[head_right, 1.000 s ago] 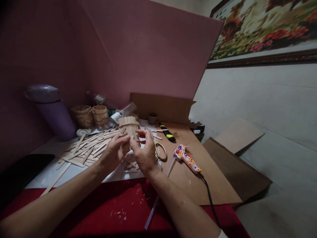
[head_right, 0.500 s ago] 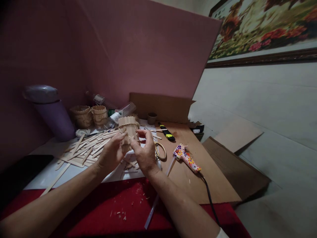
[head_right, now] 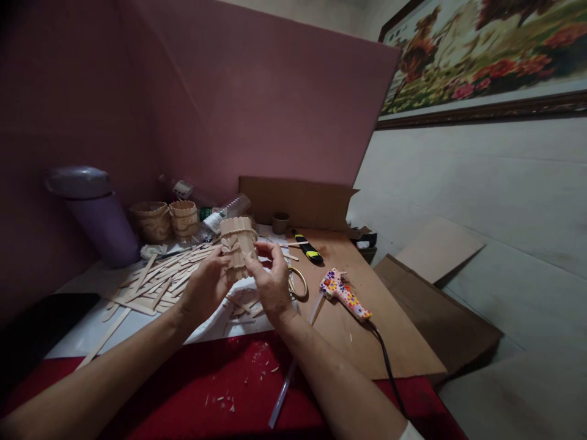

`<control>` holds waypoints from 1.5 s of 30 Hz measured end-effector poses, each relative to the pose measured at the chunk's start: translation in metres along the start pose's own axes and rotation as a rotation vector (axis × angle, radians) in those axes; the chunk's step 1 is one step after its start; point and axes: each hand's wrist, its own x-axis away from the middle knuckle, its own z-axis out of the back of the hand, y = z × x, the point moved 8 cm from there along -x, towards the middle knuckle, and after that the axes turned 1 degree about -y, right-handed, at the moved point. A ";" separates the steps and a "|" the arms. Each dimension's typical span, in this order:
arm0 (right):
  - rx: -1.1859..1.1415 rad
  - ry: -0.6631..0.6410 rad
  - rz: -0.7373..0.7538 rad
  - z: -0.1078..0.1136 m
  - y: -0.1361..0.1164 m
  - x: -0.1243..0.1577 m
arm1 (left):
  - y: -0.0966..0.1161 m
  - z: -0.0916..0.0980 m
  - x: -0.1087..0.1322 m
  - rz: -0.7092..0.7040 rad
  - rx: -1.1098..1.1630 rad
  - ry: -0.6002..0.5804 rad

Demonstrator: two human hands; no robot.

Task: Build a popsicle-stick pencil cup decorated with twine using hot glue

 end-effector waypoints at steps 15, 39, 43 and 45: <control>-0.032 0.009 -0.038 -0.003 0.004 0.000 | -0.010 0.011 -0.007 0.026 -0.041 0.037; 0.077 0.007 -0.024 -0.005 0.003 0.001 | -0.020 0.021 -0.006 0.109 0.027 0.136; 0.099 -0.004 -0.013 -0.006 0.005 0.001 | -0.024 0.024 -0.007 0.108 0.028 0.151; 0.120 -0.003 0.000 -0.006 0.004 0.001 | -0.023 0.025 -0.007 0.097 0.009 0.161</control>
